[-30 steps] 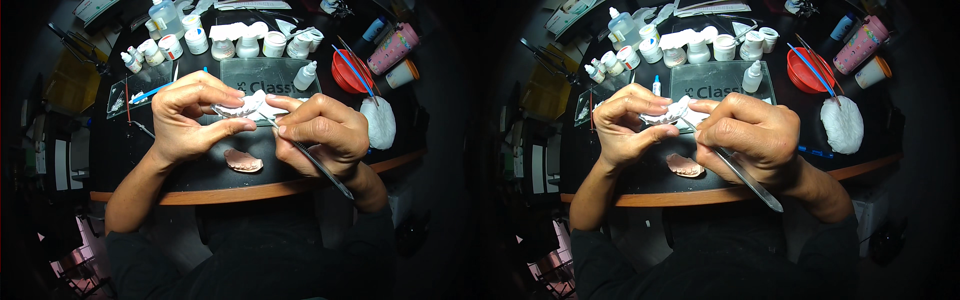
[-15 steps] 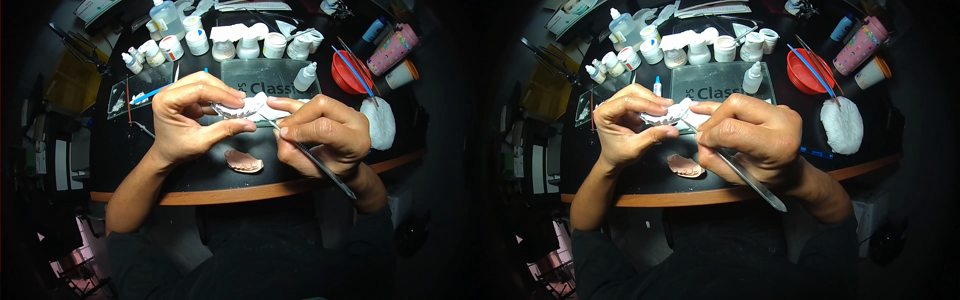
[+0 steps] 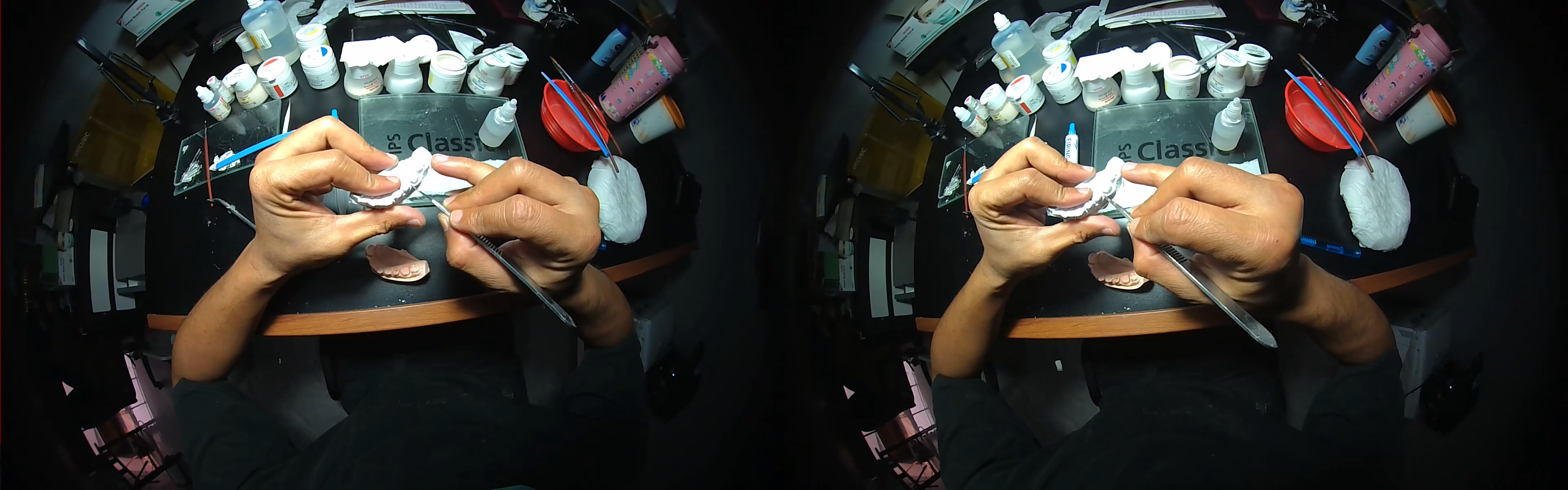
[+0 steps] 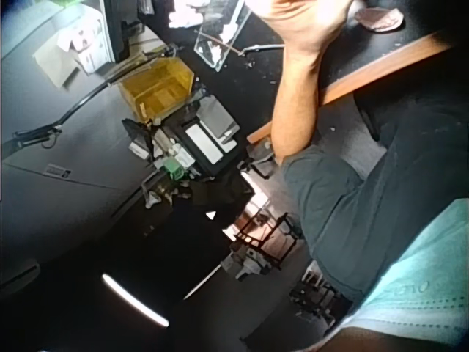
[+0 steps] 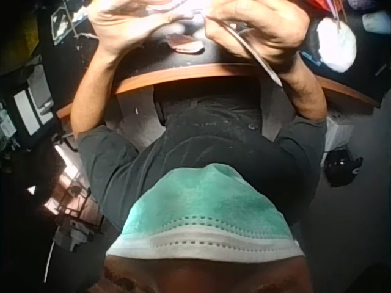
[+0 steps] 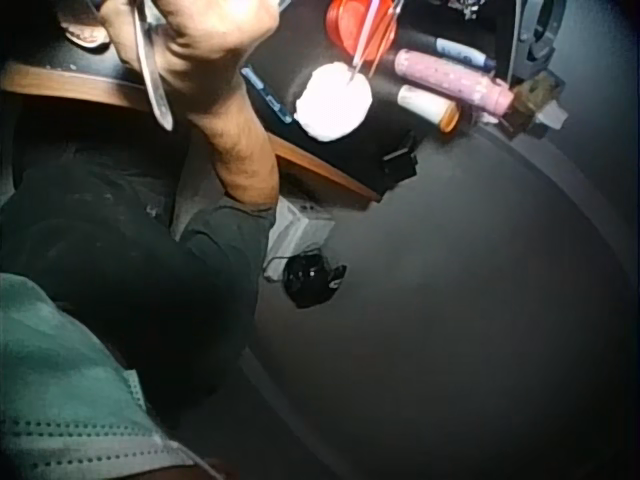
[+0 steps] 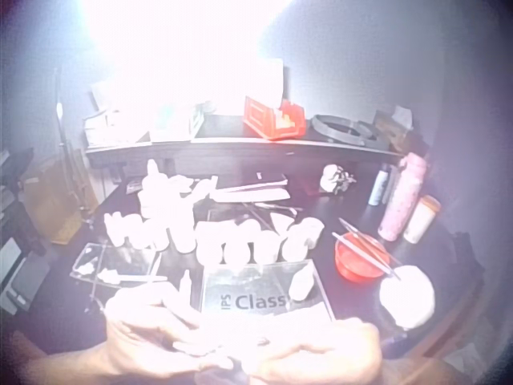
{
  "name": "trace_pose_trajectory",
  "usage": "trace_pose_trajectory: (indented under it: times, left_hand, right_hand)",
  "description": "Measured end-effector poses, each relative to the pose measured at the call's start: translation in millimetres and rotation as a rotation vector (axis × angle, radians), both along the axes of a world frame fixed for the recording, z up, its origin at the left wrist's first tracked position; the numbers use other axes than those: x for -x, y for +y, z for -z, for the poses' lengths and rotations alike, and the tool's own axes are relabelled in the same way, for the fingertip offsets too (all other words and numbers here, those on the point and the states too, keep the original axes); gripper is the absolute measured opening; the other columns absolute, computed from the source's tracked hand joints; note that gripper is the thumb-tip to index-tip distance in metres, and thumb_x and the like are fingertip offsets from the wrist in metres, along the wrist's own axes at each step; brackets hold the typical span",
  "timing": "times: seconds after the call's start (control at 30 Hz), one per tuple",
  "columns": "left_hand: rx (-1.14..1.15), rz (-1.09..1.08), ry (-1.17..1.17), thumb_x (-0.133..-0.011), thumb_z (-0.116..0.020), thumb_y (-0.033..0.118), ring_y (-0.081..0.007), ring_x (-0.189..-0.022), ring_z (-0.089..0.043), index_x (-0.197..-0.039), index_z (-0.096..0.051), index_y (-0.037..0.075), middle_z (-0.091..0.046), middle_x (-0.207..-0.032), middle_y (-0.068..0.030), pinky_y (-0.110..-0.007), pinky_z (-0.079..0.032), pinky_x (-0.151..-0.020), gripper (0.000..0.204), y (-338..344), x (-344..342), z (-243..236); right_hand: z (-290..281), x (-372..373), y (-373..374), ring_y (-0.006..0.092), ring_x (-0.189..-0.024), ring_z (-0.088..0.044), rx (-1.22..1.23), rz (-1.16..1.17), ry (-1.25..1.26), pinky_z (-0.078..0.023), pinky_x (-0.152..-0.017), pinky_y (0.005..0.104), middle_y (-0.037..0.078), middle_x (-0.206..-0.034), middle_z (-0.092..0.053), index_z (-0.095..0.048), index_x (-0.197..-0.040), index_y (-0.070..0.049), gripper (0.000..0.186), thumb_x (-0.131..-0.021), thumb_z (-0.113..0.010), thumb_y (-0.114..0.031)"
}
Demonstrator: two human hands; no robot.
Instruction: The person scrapes a dental mold using a metal tool, cleans it with a toothbrush, and fits a dental crown piece onto the mold by hand.
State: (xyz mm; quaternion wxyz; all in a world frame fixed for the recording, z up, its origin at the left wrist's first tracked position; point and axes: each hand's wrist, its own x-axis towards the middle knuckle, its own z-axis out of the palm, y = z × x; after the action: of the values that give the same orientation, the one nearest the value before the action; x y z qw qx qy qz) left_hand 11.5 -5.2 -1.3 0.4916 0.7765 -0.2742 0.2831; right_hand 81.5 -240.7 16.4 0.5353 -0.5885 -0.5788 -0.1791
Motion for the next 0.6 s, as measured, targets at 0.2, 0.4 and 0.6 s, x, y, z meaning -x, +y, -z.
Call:
trace_pose_trajectory:
  times: [0.2, 0.4, 0.6]
  left_hand:
    - [-0.015, 0.000, -0.014, -0.064, -0.104, 0.009, -0.0158, -0.087, -0.071, -0.084, -0.075, 0.002, -0.073, -0.097, -0.0140, -0.028, -0.058, -0.074, 0.036, 1.0, -1.1, 1.4]
    - [0.051, 0.033, 0.019, -0.068, -0.101, 0.003, -0.0117, -0.085, -0.074, -0.088, -0.079, 0.000, -0.074, -0.096, -0.0129, -0.022, -0.062, -0.070, 0.030, -0.4, -2.0, -0.7]
    - [0.105, 0.068, 0.070, -0.070, -0.099, -0.001, -0.0121, -0.087, -0.075, -0.091, -0.079, -0.001, -0.074, -0.099, -0.0146, -0.021, -0.063, -0.070, 0.029, 0.6, -3.4, 1.9]
  right_hand:
    - [-1.5, -0.4, -1.8, 0.0158, -0.065, -0.072, 0.016, -0.001, 0.004, -0.068, -0.090, 0.0455, 0.007, -0.074, -0.070, -0.073, -0.078, 0.000, 0.012, -0.076, -0.084, 0.002]
    - [-1.7, -2.0, -3.0, 0.0158, -0.066, -0.072, 0.014, -0.017, 0.011, -0.069, -0.089, 0.0453, 0.006, -0.074, -0.069, -0.072, -0.077, 0.000, 0.011, -0.076, -0.083, 0.004]
    - [-1.6, -4.3, -5.6, 0.0154, -0.067, -0.072, 0.015, -0.036, 0.020, -0.069, -0.089, 0.0447, 0.007, -0.075, -0.070, -0.073, -0.079, 0.001, 0.010, -0.077, -0.083, 0.004]
